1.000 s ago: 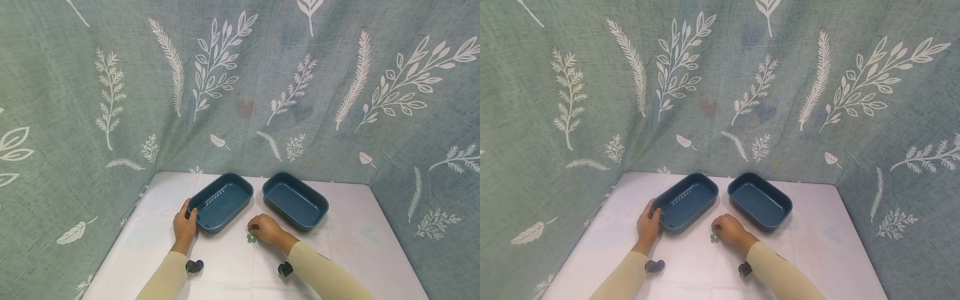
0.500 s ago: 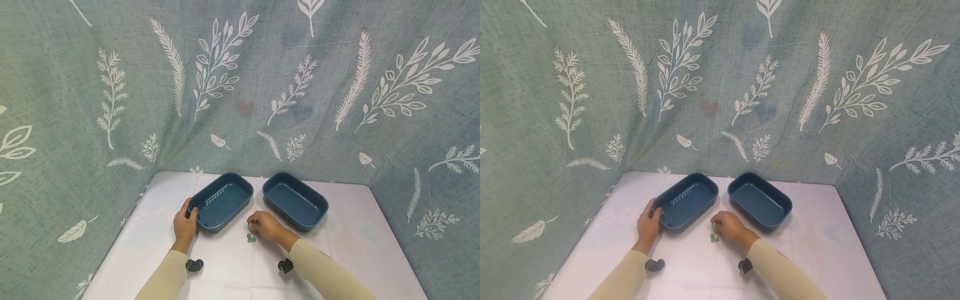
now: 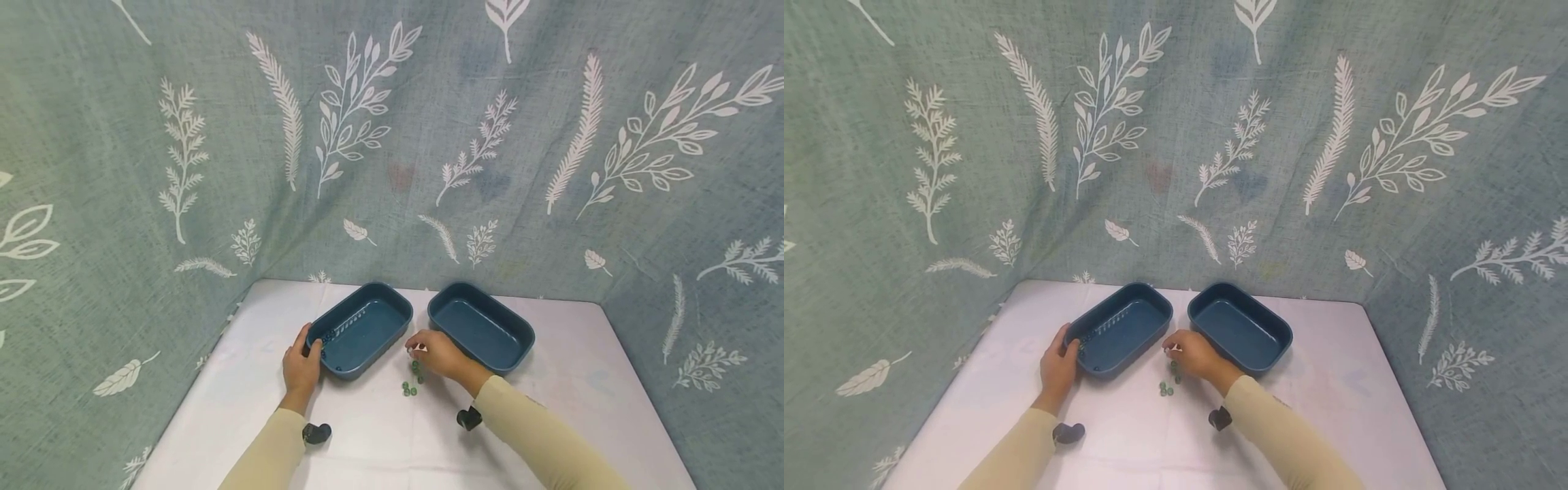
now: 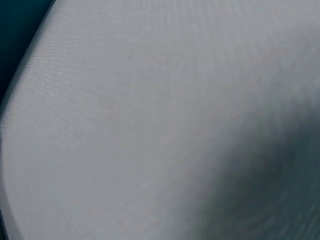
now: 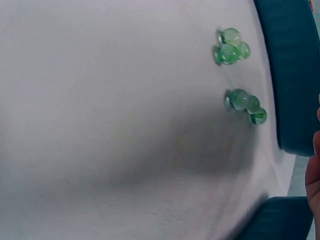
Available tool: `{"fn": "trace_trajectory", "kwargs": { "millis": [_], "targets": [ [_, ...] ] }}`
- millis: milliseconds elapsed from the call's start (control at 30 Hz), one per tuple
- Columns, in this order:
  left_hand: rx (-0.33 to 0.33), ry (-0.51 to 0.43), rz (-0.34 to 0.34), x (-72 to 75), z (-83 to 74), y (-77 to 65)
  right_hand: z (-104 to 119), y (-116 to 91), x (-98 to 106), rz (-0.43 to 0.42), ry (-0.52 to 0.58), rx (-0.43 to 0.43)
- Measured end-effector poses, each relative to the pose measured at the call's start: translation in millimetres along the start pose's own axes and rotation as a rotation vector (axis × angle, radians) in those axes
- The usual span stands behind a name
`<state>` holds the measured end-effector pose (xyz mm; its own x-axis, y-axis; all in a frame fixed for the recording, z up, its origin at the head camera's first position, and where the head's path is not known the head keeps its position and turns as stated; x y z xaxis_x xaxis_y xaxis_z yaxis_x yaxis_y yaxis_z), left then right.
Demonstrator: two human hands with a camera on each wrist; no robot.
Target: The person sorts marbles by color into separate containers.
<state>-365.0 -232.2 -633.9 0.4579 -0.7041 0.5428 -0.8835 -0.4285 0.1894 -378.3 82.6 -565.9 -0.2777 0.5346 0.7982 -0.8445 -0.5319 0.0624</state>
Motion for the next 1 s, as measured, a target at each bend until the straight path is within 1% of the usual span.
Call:
{"fn": "trace_trajectory", "kwargs": {
  "millis": [233, 400, 633, 867, 1000],
  "targets": [
    [-0.001, -0.010, -0.007, 0.5, 0.9, 0.4, 11, 9, 13, -0.014, -0.017, 0.069],
    [0.008, -0.014, 0.004, -0.7, 1.9, -0.2, 17, 16, 20, -0.017, -0.010, 0.103],
    [-0.001, -0.005, 0.000, 0.3, 2.5, -0.5, 20, 28, 21, -0.010, -0.002, 0.083],
    [-0.010, 0.002, 0.003, 1.0, 2.5, 0.1, 27, 42, 21, 0.003, -0.017, 0.094],
    [-0.015, -0.002, 0.002, -0.4, 3.6, -0.1, 29, 50, 20, 0.013, -0.006, 0.082]
  ]
}}
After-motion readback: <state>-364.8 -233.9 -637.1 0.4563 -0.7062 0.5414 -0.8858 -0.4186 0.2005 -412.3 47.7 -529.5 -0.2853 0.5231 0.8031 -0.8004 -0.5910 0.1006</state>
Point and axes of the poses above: each hand's wrist, its own y-axis towards the middle knuckle, its own x-axis out of the back of the hand, z = x × y, the point moved 7 cm from there along y, towards the middle knuckle
